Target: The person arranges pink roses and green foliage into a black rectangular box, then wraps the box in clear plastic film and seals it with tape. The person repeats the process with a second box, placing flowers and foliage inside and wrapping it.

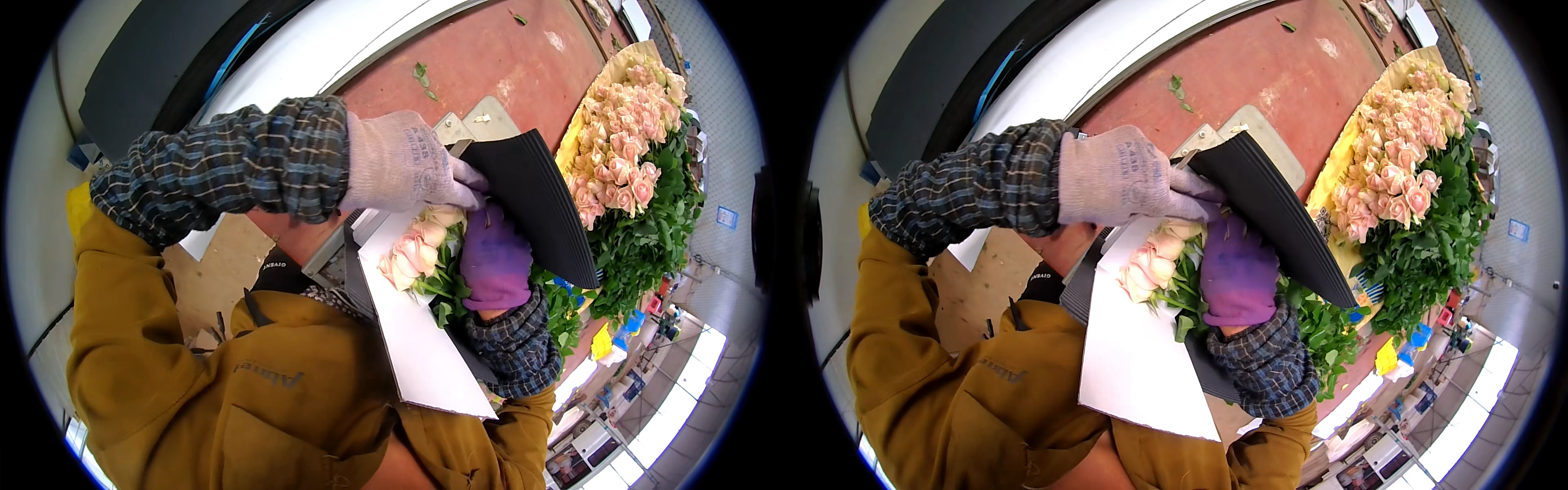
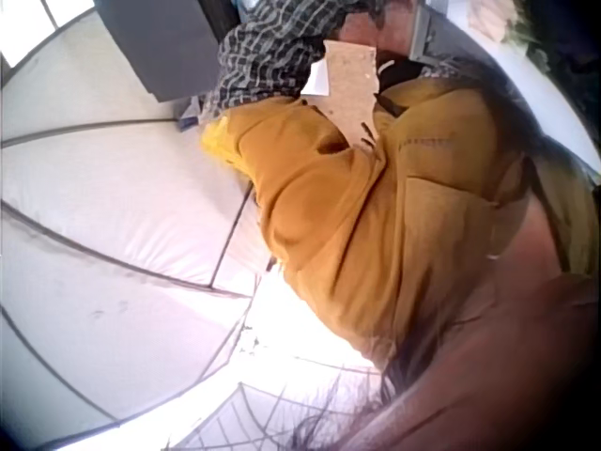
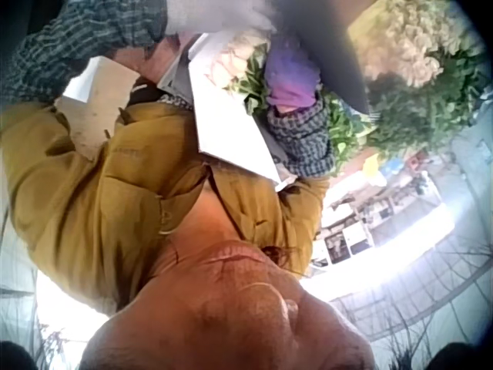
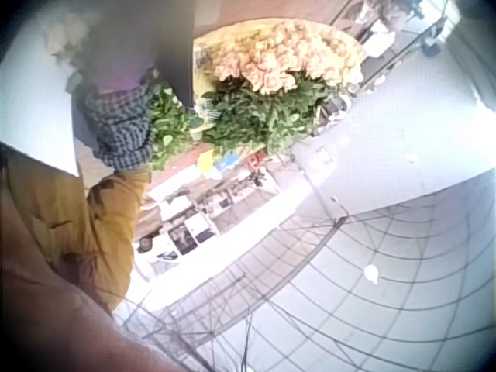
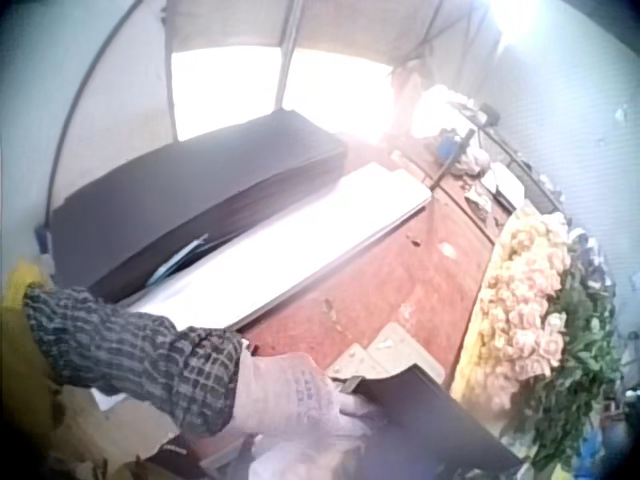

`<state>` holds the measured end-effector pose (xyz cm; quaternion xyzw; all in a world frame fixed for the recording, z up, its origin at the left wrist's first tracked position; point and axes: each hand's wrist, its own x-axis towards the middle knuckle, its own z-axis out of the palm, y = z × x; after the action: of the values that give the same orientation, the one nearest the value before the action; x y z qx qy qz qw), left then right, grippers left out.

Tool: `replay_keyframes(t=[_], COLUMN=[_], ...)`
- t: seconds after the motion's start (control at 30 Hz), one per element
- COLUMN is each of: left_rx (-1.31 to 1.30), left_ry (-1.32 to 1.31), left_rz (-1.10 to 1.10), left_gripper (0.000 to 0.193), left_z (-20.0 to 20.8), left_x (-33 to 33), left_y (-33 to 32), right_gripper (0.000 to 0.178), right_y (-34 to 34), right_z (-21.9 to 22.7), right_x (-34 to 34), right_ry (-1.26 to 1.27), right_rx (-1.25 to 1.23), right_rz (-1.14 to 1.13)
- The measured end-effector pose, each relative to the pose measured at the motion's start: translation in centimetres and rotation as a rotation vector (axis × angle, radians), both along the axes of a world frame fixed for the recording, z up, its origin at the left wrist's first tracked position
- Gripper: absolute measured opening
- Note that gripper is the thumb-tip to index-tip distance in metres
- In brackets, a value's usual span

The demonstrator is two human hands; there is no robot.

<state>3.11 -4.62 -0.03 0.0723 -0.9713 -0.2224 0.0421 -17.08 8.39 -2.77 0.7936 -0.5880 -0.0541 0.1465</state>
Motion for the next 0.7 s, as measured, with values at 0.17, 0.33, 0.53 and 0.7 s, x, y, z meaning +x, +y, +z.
replay_keyframes(t=[0.17, 0.33, 0.53, 0.7], left_rx=[0.017, -0.048, -0.106, -0.184], left_ry=[-0.199, -0.209, -0.225, -0.032], left_rz=[-0.002, -0.049, -0.07, -0.107], left_gripper=[0.044, 0.042, 0.044, 0.042], left_z=[0.4, 0.6, 1.0, -0.5], left_x=[0.0, -0.4, -0.4, 0.4], left_y=[-0.2, -0.4, -0.2, 0.0], right_gripper=[0.024, 0.022, 0.011, 0.019], right_y=[-0.3, 0.6, 0.2, 0.4], right_z=[5.3, 1.3, 0.3, 1.1], right_x=[1.5, 0.0, -0.1, 0.2], right_ry=[-0.237, -0.209, -0.265, -0.201], right_rx=[0.152, 0.123, 0.024, 0.158], right_rz=[0.065, 0.077, 0.186, 0.101])
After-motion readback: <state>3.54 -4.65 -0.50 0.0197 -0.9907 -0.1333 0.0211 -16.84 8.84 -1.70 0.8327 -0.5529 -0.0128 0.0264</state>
